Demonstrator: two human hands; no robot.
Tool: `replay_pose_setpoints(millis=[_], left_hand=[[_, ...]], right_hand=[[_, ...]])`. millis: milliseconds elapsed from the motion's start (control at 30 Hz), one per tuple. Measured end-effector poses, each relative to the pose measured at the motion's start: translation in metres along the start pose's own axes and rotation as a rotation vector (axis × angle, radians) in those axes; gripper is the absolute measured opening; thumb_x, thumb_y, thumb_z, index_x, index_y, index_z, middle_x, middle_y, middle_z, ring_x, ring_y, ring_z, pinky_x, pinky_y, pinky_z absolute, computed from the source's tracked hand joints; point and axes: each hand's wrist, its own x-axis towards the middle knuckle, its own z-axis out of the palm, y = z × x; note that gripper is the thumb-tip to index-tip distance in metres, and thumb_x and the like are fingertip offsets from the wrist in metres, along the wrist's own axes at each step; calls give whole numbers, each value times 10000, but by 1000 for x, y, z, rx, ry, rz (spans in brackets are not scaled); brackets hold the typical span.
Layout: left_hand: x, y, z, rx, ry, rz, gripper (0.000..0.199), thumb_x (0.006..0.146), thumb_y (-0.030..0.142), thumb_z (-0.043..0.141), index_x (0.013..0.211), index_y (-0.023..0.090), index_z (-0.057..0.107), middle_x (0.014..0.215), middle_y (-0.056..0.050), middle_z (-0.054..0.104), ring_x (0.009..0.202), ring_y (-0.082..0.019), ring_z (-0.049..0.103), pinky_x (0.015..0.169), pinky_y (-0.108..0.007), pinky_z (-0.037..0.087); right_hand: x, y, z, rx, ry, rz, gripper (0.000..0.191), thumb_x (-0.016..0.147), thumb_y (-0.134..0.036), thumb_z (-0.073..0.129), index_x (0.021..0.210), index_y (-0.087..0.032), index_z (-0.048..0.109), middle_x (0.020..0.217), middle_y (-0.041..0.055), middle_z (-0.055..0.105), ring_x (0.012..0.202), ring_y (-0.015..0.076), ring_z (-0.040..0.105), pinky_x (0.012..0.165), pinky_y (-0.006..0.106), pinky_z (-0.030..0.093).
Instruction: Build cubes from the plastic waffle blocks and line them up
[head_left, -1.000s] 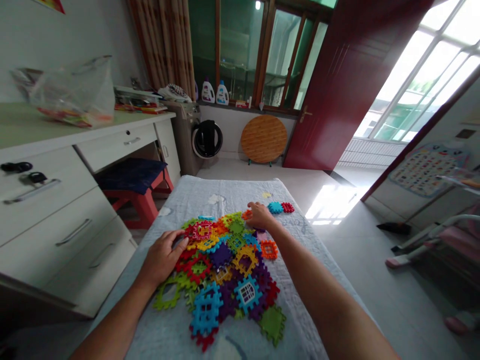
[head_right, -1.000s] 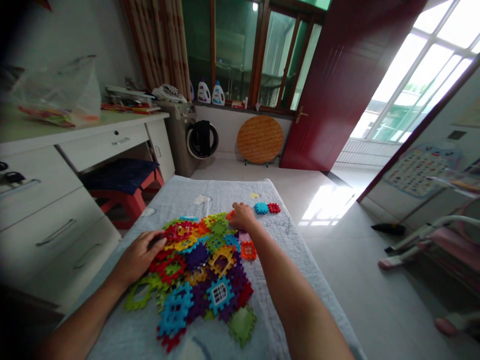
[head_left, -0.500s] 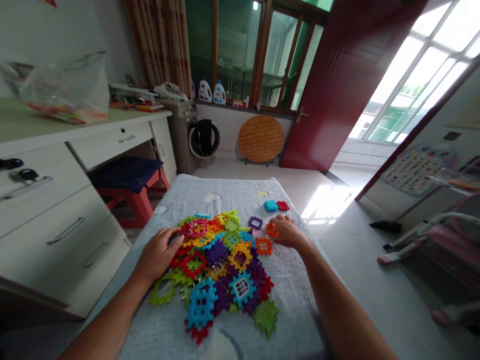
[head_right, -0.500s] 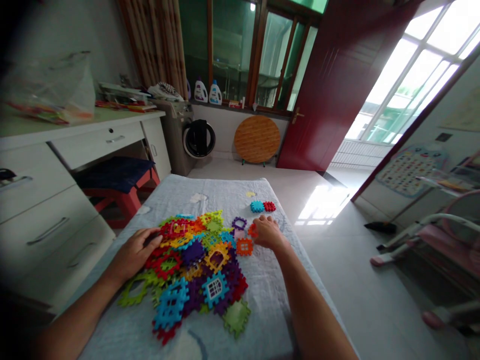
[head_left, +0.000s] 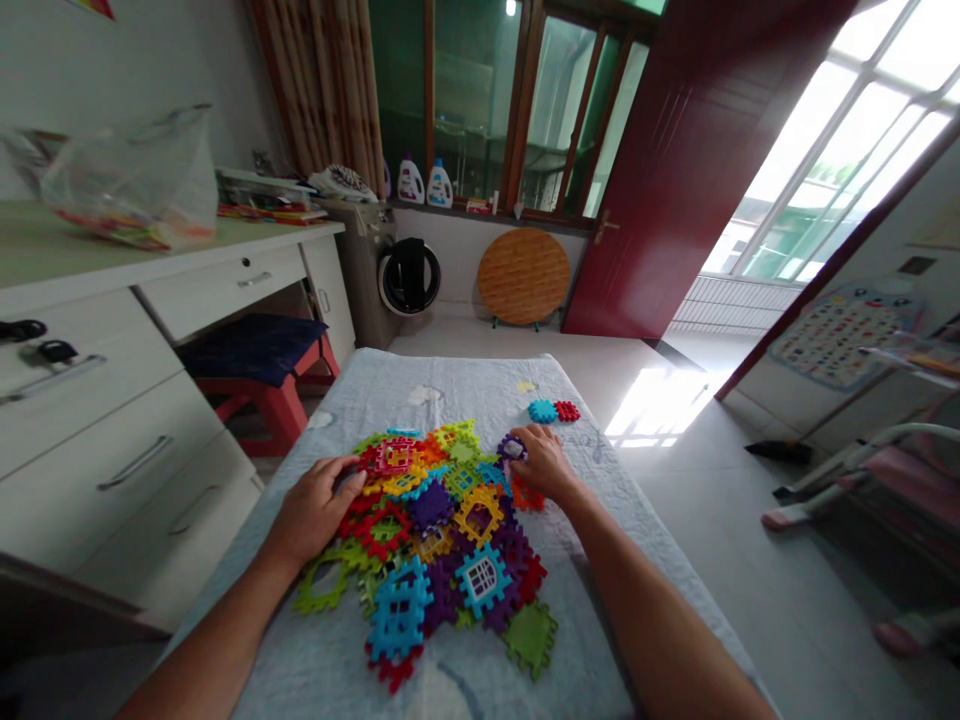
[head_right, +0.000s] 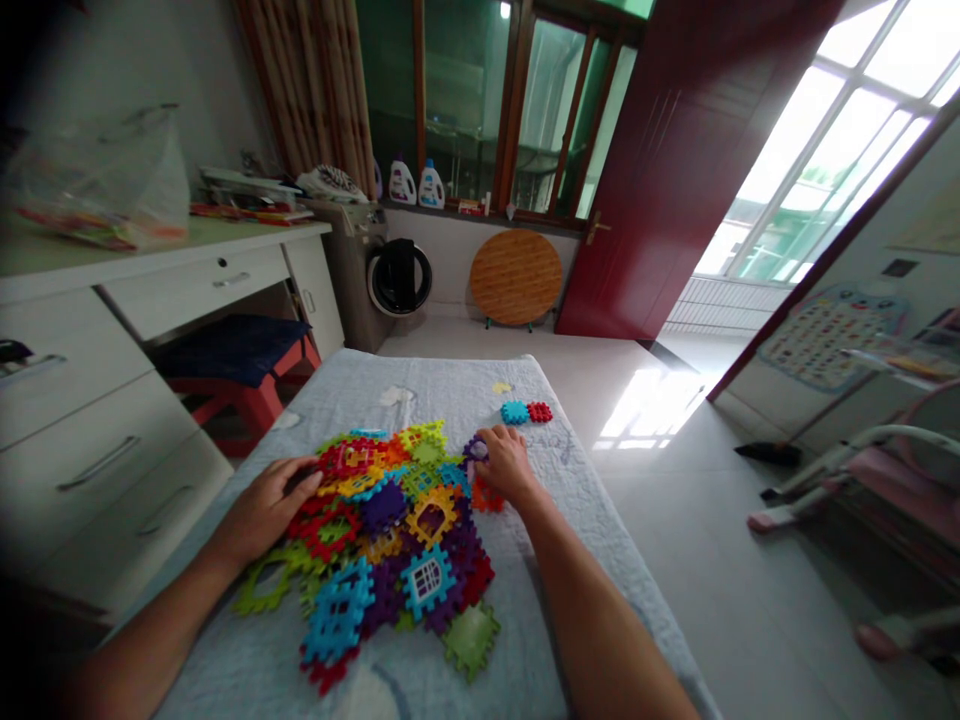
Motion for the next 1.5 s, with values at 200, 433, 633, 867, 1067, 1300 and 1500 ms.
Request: replay_pose_setpoints(millis=[200,433,633,867,1067,1300,1500], left_hand=[[0,-1,0,15,0,2,442,842,522,418,1048,186,616,1063,-73,651,1007,-232,614,906,-344,480],[0,1,-2,18,-16,-5,463,841,532,403,1038,172,618,1062,-80,646,1017,-239,610,920,-346,473],[0,2,-2,11,-21,-12,460,833,535,410,1028,174,618,1061,-84,648,1010,-239,610,932,-359,465],[0,6,-5,-2,-25,-22,454,834,526,409,1030,173,615,1079,-88,644,1032,-238,597,939,-361,459],[-1,9,-6,-25,-22,-29,425,847,512,404,1007,184,621,1058,-73,648,1009,-224,602,933,-357,461],[-1,10,-7,-44,-34,-40,424,856,511,409,1037,182,605,1068,-78,635,1026,-228,588,949,-367,447],[-1,9,-6,-49,-40,-55,441,848,519,409,1031,173,612,1072,-80,637,1030,-233,589,946,-367,448]], right_hand=[[-7,9,-10,144,136,-16,531,620,-101,550,1143,-193,560,1083,83,529,1013,239,481,915,372,374],[-5,13,-4,237,110,-116,613,621,-38,465,1214,-184,514,1224,100,511,1150,233,451,979,405,351],[-5,2,-11,179,106,-115,296,721,-82,529,975,-190,637,1050,85,612,1046,237,500,924,409,365],[-17,-33,-33,348,-117,-366,191,768,-286,655,929,-188,623,896,35,619,859,169,554,818,314,414],[-22,-47,-22,344,-177,-388,180,743,-234,639,913,-182,611,860,32,596,806,153,531,746,274,420],[-18,-53,-5,426,19,-195,150,705,-139,542,840,-182,591,743,-8,567,669,119,496,631,230,389],[-12,-47,2,624,150,-19,159,758,-231,525,907,-194,566,730,-17,574,632,115,503,594,230,401]])
